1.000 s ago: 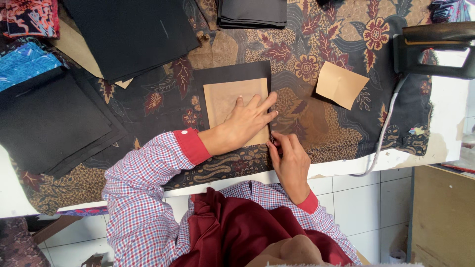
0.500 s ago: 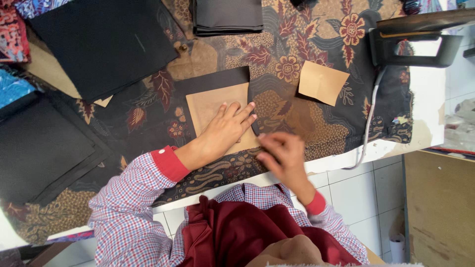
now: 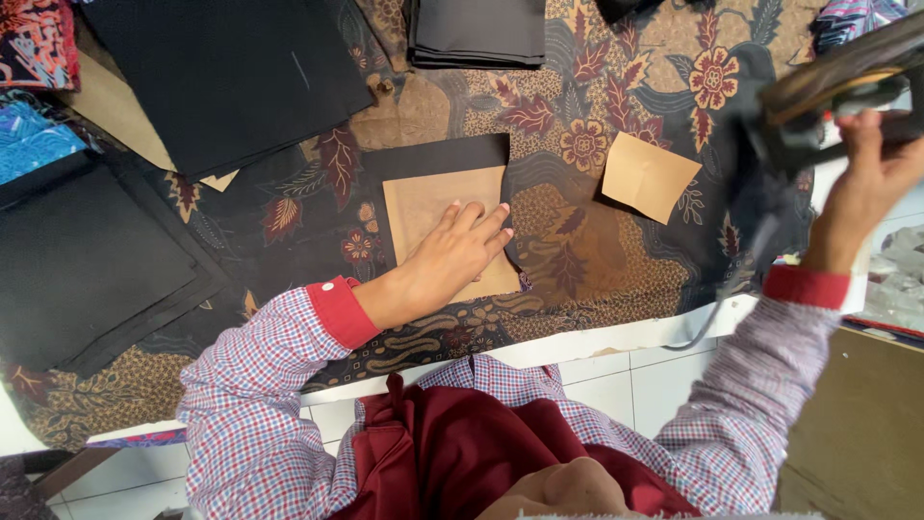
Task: The person repeatedly irons small black fabric pieces using a brown paper template and a steam iron. They fold the fabric, place the template, press with the iron, remove the template, and stack the finished pieces. The process is repeated multiple times on a patterned tablecloth.
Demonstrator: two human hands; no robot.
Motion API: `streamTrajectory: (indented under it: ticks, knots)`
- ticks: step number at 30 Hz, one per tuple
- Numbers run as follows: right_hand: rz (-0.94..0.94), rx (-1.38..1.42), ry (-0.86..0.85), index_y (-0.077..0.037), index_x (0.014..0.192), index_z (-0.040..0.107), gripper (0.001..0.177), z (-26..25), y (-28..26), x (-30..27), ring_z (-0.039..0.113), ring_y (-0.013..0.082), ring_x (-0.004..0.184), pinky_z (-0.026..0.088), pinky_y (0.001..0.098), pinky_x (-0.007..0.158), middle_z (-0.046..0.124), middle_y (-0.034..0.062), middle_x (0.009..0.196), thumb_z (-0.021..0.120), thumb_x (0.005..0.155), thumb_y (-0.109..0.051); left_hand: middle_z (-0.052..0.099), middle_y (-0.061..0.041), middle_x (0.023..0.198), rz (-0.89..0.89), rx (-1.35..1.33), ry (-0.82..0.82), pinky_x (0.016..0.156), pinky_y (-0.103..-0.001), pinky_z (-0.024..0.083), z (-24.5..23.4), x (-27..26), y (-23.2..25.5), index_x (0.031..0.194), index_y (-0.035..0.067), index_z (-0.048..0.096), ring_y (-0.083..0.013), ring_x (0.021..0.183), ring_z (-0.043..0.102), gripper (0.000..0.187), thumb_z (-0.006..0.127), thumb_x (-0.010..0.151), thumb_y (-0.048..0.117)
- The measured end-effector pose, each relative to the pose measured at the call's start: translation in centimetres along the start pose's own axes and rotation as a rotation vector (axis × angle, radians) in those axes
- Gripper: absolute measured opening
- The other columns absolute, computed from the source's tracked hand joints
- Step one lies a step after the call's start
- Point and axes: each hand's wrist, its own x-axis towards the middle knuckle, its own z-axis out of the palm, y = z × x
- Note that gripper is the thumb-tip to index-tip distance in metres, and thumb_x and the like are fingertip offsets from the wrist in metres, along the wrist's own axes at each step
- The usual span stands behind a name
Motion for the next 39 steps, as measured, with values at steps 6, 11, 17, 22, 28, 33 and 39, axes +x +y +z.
streamTrajectory:
  ticks: [6, 11, 17, 22, 28, 33, 39]
  knots:
    - [0.146, -0.760, -0.348, -0.001, 0.117, 0.065, 0.033, 3.2, -14.8, -11.3, 0.063, 0.0159, 0.078, 0.050, 0.0355, 0.068, 0.068, 0.0092, 0.085, 0.064, 0.122, -0.033, 0.044, -0.018, 0.152, 0.009, 0.023, 0.032, 0.112, -0.056, 0.039, 0.3, 0.0, -0.1, 0.139, 0.002, 0.057, -0.0357, 0.128, 0.047, 0.076, 0.082, 0.068, 0.013]
    - [0.211, -0.993, -0.624, -0.001, 0.105, 0.065, 0.043, 11.6, -18.6, -17.9, 0.071, 0.0387, 0.066, 0.052, 0.0478, 0.062, 0.070, 0.0180, 0.067, 0.060, 0.101, -0.044, 0.045, -0.019, 0.151, 0.004, 0.035, 0.029, 0.111, -0.056, 0.039, 0.5, 0.0, 0.0, 0.138, 0.000, 0.057, -0.0358, 0.127, 0.047, 0.076, 0.082, 0.068, 0.013]
    - [0.075, -0.951, -0.763, -0.001, 0.103, 0.061, 0.042, 15.2, -19.5, -21.4, 0.068, 0.0408, 0.063, 0.051, 0.0491, 0.059, 0.066, 0.0168, 0.060, 0.057, 0.100, -0.043, 0.046, -0.020, 0.150, 0.017, 0.027, 0.053, 0.111, -0.055, 0.039, 0.4, -0.2, -0.1, 0.138, -0.003, 0.056, -0.0350, 0.127, 0.047, 0.077, 0.082, 0.066, 0.010]
    - [0.149, -0.945, -0.812, -0.002, 0.098, 0.059, 0.042, 16.0, -20.1, -22.3, 0.069, 0.0374, 0.059, 0.052, 0.0479, 0.058, 0.066, 0.0128, 0.054, 0.055, 0.099, -0.044, 0.046, -0.021, 0.148, 0.009, 0.027, 0.066, 0.111, -0.055, 0.039, 0.5, -0.1, -0.1, 0.134, -0.003, 0.058, -0.0364, 0.129, 0.047, 0.073, 0.082, 0.067, 0.010]
    - [0.074, -1.113, -0.788, -0.002, 0.097, 0.056, 0.046, 17.2, -19.3, -23.9, 0.068, 0.0403, 0.055, 0.051, 0.0506, 0.054, 0.066, 0.0169, 0.054, 0.053, 0.099, -0.048, 0.047, -0.021, 0.145, -0.004, 0.056, 0.061, 0.110, -0.054, 0.039, 0.6, 0.0, 0.0, 0.130, -0.003, 0.058, -0.0371, 0.129, 0.046, 0.071, 0.083, 0.066, 0.012]
    - [-0.035, -1.195, -0.707, -0.002, 0.094, 0.054, 0.047, 18.0, -18.3, -24.5, 0.066, 0.0459, 0.057, 0.050, 0.0539, 0.053, 0.066, 0.0246, 0.061, 0.053, 0.101, -0.048, 0.051, -0.020, 0.135, -0.002, 0.081, 0.079, 0.106, -0.051, 0.041, 0.1, 0.0, 0.0, 0.125, -0.005, 0.059, -0.0360, 0.123, 0.048, 0.069, 0.084, 0.064, 0.015]
    - [-0.069, -1.228, -0.690, -0.001, 0.095, 0.053, 0.046, 19.5, -18.1, -23.3, 0.066, 0.0465, 0.057, 0.051, 0.0541, 0.053, 0.066, 0.0262, 0.063, 0.054, 0.102, -0.047, 0.053, -0.015, 0.121, -0.010, 0.042, 0.113, 0.103, -0.044, 0.044, -0.9, 0.2, -0.1, 0.113, -0.003, 0.060, -0.0319, 0.119, 0.050, 0.066, 0.088, 0.058, 0.020]
